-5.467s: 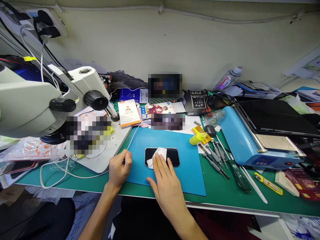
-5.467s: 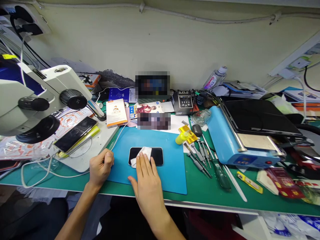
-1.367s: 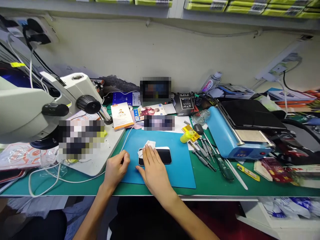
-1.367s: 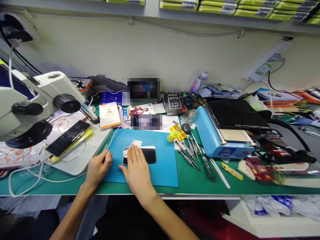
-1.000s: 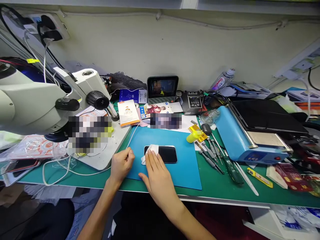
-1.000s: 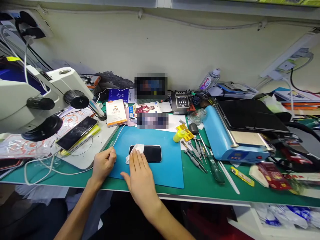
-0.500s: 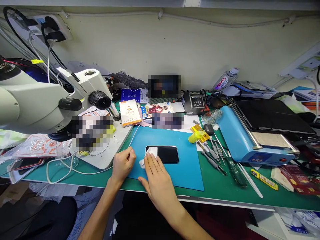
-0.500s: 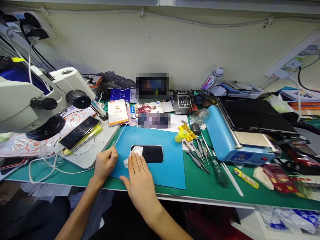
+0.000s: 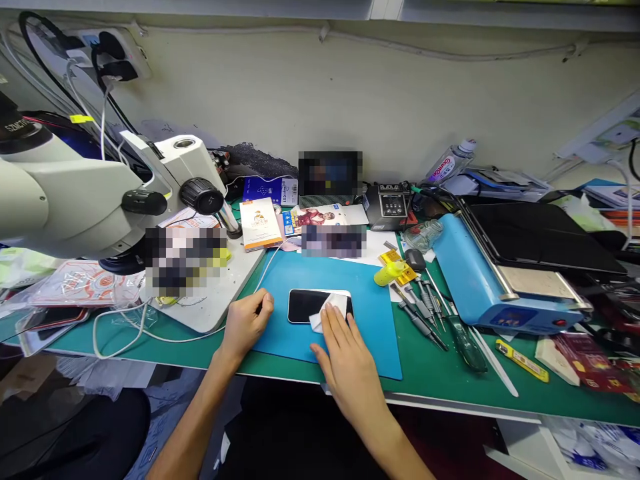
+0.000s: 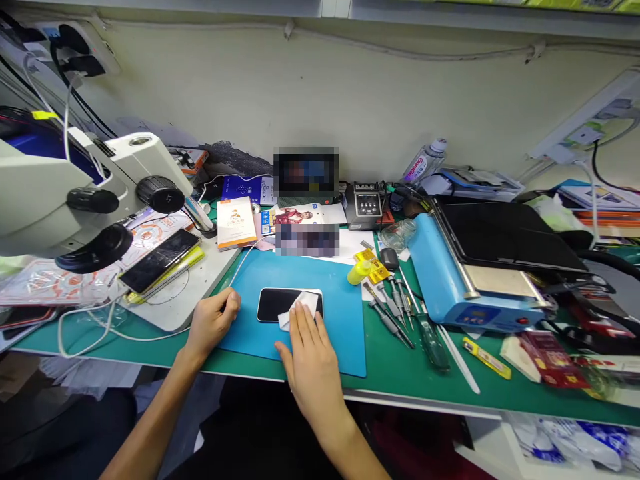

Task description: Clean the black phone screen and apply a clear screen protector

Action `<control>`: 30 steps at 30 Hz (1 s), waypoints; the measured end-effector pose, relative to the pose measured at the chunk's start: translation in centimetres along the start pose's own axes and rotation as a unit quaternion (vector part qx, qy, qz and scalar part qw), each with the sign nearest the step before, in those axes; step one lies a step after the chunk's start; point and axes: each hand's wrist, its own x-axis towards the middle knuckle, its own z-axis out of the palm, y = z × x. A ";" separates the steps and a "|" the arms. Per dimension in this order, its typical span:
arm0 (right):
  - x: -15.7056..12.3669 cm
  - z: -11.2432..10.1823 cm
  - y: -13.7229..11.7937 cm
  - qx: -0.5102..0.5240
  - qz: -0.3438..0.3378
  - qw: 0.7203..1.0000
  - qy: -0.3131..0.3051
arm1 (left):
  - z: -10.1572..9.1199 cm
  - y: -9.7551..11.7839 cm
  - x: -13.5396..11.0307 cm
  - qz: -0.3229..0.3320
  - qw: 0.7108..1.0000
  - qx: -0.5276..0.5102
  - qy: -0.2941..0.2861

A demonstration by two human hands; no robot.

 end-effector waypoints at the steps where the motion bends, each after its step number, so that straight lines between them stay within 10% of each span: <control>1: 0.5 0.2 0.6 -0.002 0.011 1.000 0.002 | 0.0 0.0 0.0 0.006 1.000 -0.002 -0.002; 13: -2.3 -0.3 1.1 0.000 0.047 0.999 0.018 | 0.2 0.4 0.7 0.126 0.987 0.043 -0.086; 22: 1.3 1.5 3.7 0.015 0.059 0.998 0.034 | 0.4 0.3 0.6 0.161 0.975 0.095 -0.121; 30: -2.6 0.2 2.2 0.021 0.041 0.997 0.059 | 0.2 0.2 0.3 0.152 0.977 0.096 -0.113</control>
